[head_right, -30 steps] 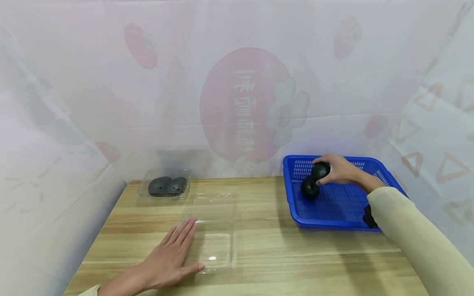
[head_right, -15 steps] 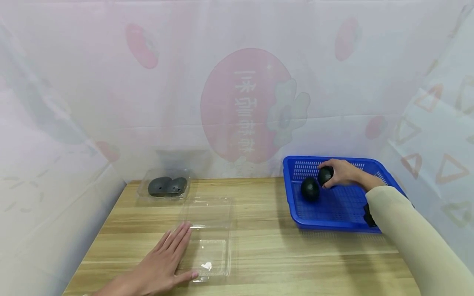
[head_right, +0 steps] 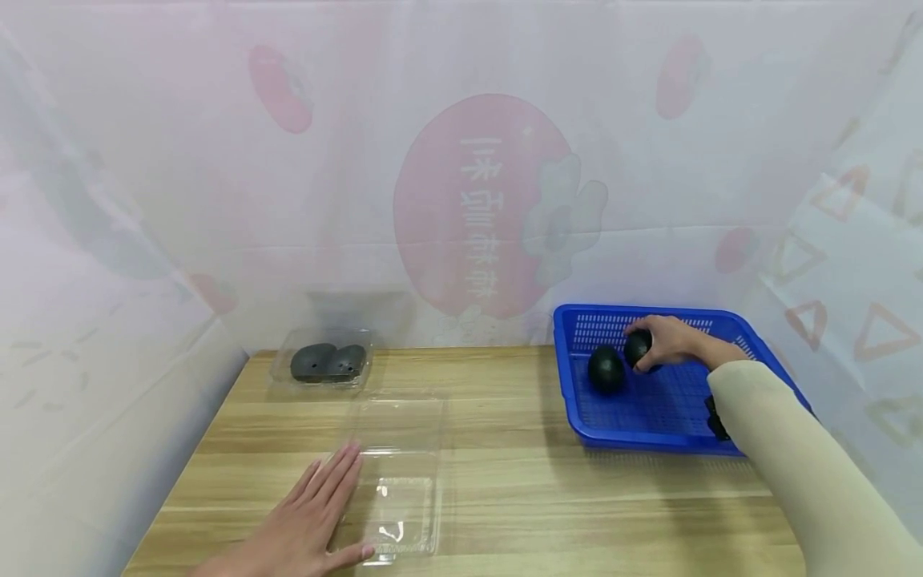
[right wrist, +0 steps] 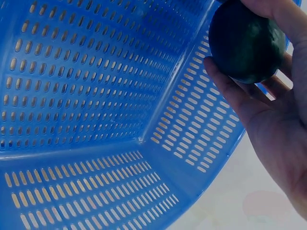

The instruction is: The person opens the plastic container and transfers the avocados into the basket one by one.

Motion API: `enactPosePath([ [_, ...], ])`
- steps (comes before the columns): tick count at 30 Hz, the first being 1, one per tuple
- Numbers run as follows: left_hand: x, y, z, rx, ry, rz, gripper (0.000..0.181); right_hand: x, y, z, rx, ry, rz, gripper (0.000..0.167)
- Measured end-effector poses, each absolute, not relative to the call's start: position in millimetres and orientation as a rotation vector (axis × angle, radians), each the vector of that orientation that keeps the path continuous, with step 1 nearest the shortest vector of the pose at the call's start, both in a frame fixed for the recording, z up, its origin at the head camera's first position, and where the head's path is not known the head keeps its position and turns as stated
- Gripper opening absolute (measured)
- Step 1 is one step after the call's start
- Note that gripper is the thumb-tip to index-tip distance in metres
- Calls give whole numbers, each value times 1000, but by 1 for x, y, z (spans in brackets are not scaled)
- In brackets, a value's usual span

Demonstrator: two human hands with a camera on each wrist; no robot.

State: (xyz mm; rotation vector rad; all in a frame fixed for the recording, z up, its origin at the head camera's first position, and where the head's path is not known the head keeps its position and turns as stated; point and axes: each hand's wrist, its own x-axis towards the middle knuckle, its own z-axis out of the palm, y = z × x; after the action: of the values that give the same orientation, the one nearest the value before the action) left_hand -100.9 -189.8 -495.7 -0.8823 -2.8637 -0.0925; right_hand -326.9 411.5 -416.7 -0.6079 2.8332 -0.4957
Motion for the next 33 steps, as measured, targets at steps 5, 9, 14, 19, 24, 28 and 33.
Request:
enactPosePath([
  [5,-96,-197,-504,-847,-2829,-70,111,-329,414,-419,-571,2807,-459,75],
  [9,-92,-207,-513,-826,-2724,-6,110,-330,413,-421,-557,2797,-449,76],
  [14,-88,-217,-521,-805,-2665,14,111,-331,412,-423,-574,2786,-435,77],
  [19,-83,-225,-525,-772,-2658,1,115,-332,410,-425,-584,2765,-408,77],
  [24,-81,-234,-527,-758,-2651,-9,119,-333,411,-424,-592,2742,-406,77],
  [28,-79,-241,-526,-773,-2627,9,120,-332,410,-425,-597,2723,-404,78],
  [33,-79,-250,-527,-791,-2605,33,123,-332,411,-428,-563,2714,-381,79],
])
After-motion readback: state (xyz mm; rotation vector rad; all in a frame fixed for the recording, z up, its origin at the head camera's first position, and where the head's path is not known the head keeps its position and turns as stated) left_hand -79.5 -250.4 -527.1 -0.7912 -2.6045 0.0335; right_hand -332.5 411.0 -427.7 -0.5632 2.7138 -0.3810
